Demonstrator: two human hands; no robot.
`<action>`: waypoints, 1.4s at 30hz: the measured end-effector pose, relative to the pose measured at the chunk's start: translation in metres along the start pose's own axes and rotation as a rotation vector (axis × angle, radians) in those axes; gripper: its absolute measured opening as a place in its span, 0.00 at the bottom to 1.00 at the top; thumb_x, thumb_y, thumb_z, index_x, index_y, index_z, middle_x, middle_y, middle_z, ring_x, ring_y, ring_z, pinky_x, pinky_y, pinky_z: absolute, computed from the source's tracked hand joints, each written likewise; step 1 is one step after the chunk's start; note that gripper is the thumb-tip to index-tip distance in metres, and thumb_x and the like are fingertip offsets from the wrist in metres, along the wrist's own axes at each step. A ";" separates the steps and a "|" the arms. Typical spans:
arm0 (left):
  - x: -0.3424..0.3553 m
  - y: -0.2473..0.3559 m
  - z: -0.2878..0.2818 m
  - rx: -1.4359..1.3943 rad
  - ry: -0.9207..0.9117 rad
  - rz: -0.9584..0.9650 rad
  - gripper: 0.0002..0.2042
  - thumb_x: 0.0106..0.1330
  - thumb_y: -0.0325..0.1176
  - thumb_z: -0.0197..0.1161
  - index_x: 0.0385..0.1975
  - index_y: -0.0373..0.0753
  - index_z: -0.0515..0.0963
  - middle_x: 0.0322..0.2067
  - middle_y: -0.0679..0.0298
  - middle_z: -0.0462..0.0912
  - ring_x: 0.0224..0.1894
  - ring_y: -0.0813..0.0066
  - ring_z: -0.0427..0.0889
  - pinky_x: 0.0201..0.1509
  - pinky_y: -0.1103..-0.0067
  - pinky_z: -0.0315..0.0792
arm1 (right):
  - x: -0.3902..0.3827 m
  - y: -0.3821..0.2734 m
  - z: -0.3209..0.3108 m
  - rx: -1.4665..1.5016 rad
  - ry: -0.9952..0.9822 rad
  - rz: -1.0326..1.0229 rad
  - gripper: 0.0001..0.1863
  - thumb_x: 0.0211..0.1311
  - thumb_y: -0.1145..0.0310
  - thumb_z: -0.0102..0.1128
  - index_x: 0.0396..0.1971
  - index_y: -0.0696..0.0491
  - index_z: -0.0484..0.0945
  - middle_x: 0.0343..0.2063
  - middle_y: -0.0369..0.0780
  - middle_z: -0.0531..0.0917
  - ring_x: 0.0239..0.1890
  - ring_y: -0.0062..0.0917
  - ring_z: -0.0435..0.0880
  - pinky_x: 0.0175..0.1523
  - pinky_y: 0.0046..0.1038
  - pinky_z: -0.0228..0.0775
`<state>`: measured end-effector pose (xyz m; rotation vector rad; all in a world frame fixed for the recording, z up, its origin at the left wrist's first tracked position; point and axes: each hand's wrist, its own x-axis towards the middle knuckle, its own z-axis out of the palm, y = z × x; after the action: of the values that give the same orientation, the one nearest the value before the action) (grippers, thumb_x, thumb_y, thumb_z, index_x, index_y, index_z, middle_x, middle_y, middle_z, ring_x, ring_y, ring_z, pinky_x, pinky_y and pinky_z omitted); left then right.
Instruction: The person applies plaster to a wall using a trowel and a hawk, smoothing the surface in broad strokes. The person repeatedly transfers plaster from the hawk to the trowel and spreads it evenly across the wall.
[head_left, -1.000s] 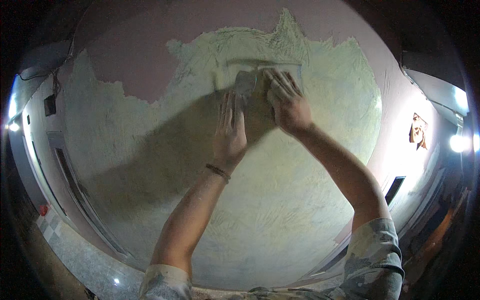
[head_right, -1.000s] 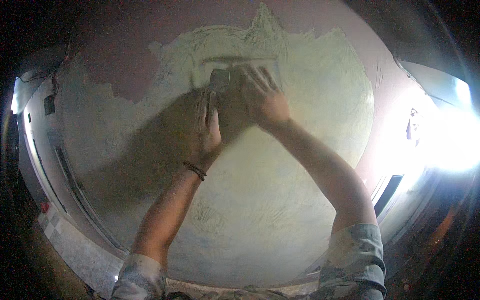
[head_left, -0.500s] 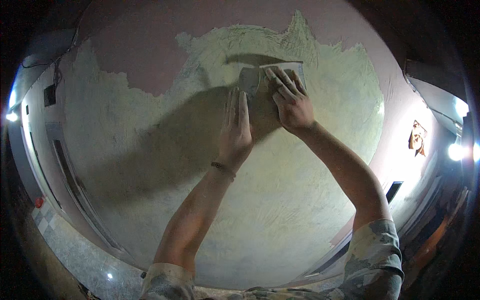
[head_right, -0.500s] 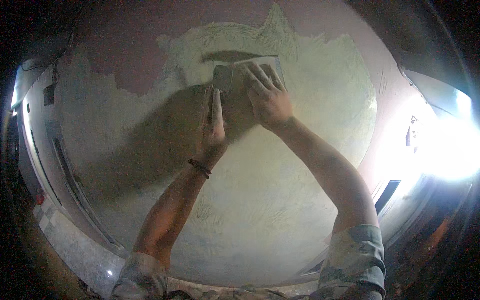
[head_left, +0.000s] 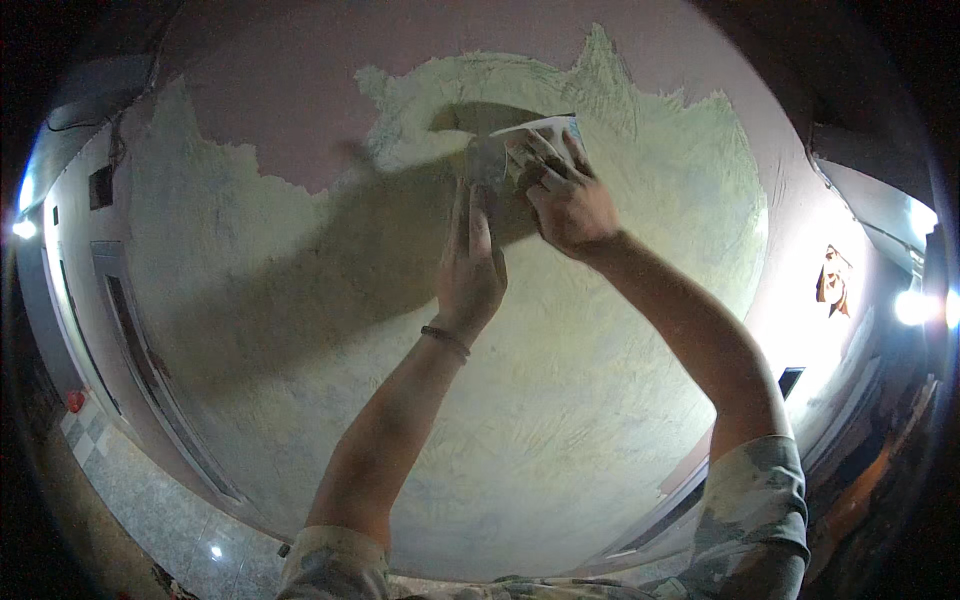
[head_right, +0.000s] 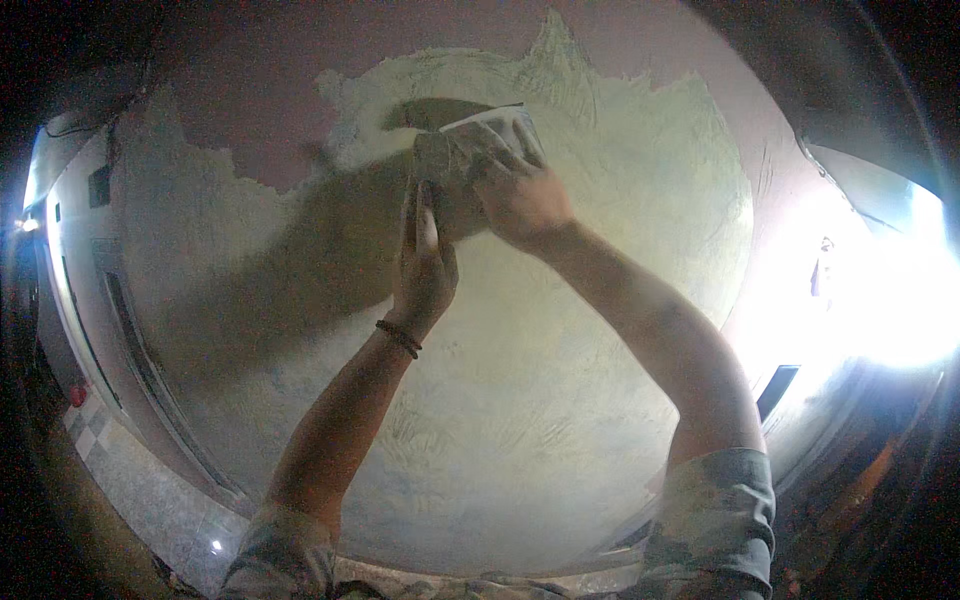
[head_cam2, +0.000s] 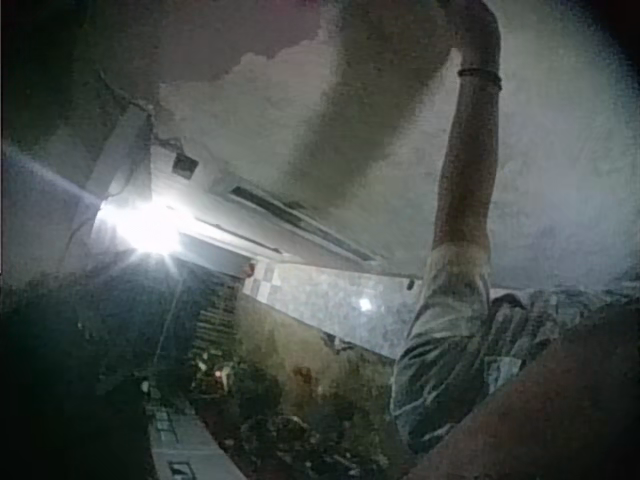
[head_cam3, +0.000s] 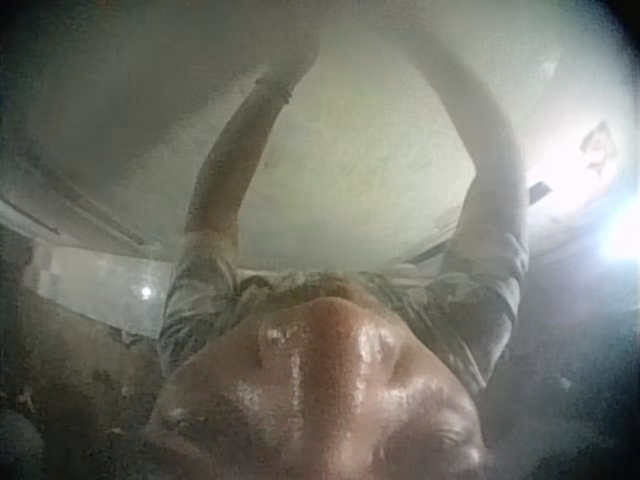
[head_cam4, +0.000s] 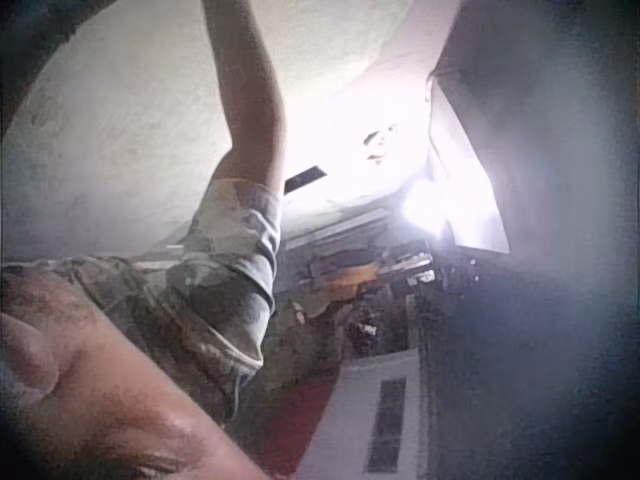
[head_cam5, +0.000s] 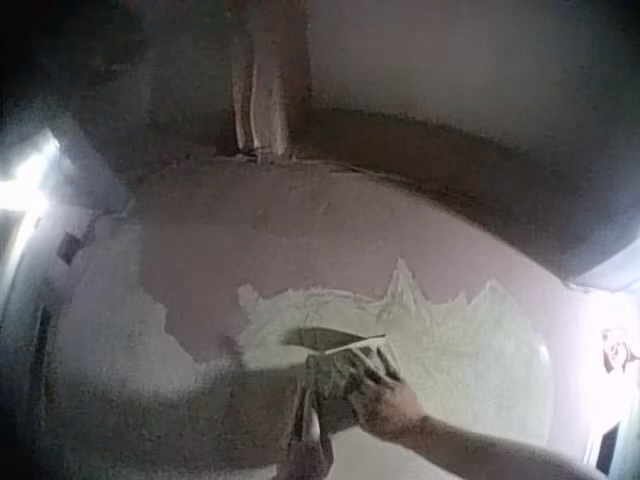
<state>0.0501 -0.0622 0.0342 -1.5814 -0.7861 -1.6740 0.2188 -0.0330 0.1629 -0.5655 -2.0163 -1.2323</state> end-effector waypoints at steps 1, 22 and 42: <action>0.000 0.000 0.000 0.002 0.000 0.022 0.30 0.75 0.24 0.47 0.75 0.30 0.47 0.73 0.38 0.53 0.74 0.38 0.58 0.75 0.57 0.64 | 0.007 0.010 -0.006 0.023 0.041 0.029 0.25 0.70 0.62 0.52 0.66 0.46 0.72 0.74 0.37 0.64 0.77 0.38 0.57 0.84 0.43 0.35; 0.001 -0.002 -0.002 0.079 0.016 0.016 0.30 0.75 0.25 0.47 0.75 0.29 0.47 0.72 0.36 0.55 0.73 0.36 0.60 0.73 0.56 0.66 | 0.044 0.095 -0.048 -0.232 0.390 0.218 0.27 0.71 0.60 0.51 0.70 0.43 0.68 0.71 0.40 0.69 0.73 0.40 0.66 0.80 0.43 0.51; 0.001 0.001 -0.005 0.051 -0.004 -0.049 0.31 0.75 0.25 0.48 0.75 0.30 0.46 0.71 0.34 0.56 0.71 0.37 0.63 0.72 0.56 0.69 | -0.104 -0.067 0.022 0.364 -0.015 0.162 0.41 0.51 0.68 0.66 0.70 0.46 0.68 0.75 0.37 0.64 0.77 0.39 0.58 0.79 0.48 0.50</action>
<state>0.0480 -0.0675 0.0352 -1.5424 -0.8696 -1.6721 0.2358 -0.0450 0.0388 -0.5456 -2.0953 -0.7427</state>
